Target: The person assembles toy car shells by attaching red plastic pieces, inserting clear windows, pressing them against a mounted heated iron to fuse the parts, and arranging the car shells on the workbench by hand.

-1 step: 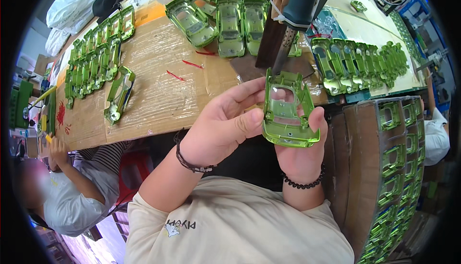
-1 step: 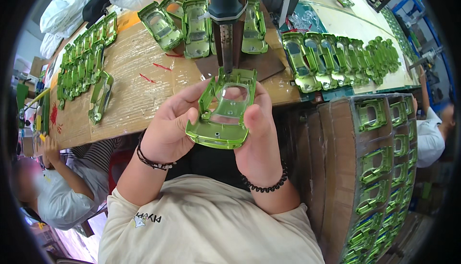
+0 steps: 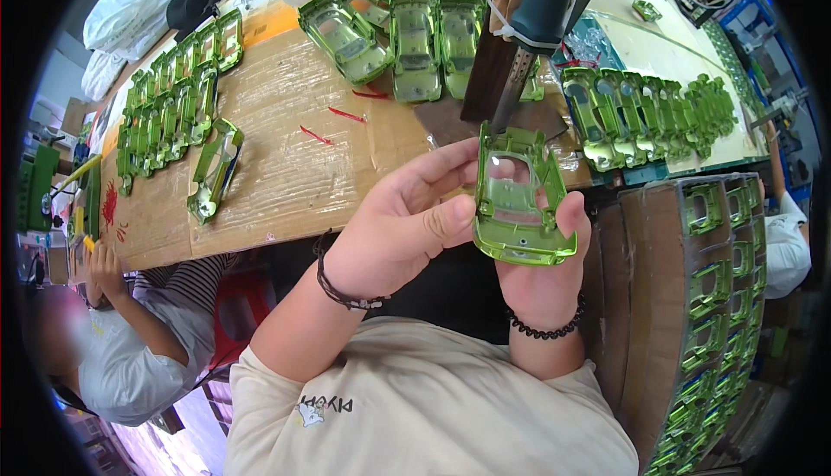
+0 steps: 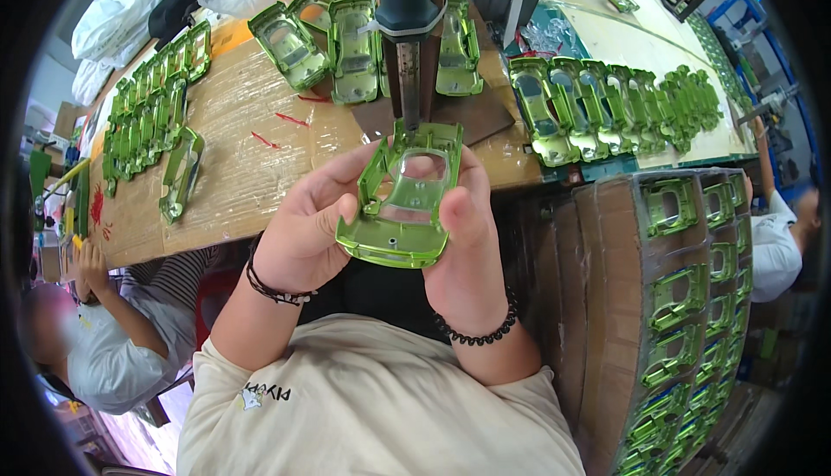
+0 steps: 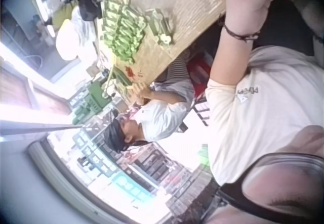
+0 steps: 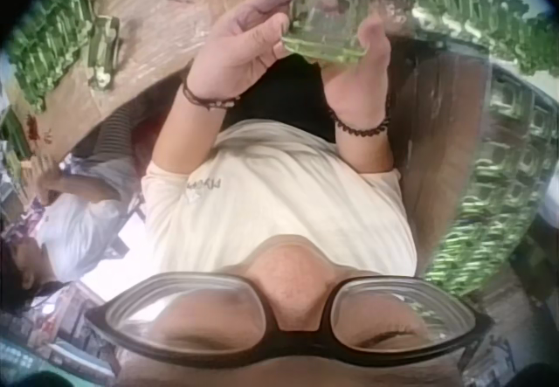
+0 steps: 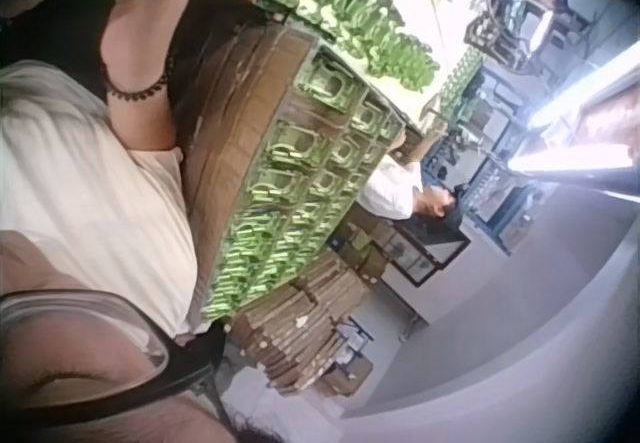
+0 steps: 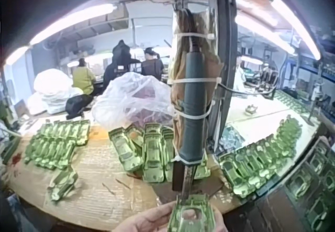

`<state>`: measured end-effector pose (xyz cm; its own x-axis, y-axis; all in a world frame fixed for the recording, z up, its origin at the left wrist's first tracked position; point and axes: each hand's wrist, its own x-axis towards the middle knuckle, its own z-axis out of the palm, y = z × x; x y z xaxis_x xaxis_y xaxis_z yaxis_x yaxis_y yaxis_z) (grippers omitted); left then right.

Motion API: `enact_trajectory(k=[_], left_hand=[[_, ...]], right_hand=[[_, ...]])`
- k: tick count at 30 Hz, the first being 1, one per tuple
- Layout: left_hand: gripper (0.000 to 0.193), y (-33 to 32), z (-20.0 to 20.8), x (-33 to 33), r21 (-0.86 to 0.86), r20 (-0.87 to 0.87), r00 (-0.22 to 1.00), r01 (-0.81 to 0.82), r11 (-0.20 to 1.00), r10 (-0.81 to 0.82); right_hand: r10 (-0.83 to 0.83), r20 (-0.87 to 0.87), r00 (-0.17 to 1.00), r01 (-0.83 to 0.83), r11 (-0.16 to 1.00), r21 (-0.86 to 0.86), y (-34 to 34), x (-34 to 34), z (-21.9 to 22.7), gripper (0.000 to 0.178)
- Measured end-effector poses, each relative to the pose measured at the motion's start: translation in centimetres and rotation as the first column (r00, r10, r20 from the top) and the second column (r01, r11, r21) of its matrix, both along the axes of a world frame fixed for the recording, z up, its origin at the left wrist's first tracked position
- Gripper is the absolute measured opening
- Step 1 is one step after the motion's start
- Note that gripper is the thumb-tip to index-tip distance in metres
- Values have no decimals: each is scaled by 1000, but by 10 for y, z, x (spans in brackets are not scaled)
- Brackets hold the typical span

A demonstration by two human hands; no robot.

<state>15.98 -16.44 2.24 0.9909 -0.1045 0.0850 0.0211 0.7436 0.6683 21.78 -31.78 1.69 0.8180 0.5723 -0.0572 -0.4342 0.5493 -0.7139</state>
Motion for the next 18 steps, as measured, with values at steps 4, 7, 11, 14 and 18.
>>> enact_trajectory(k=[4,7,11,14,18], left_hand=[[75,2,-5,0,17,-39,999,-33,999,34],[75,3,-7,-4,40,-82,993,-80,996,83],[77,2,-4,-6,100,-50,988,-143,985,148],[78,-2,2,-8,126,-47,980,-186,974,193],[80,-5,10,-13,137,-83,968,-224,965,236]], right_hand=[[22,-10,1000,-22,1000,-12,5,6,-8,85],[38,-50,998,-38,999,1,8,6,-15,83],[91,-76,993,-84,993,87,9,6,-21,81],[113,-62,992,-105,987,119,11,6,-21,81],[142,-72,987,-131,980,147,12,5,-19,83]])
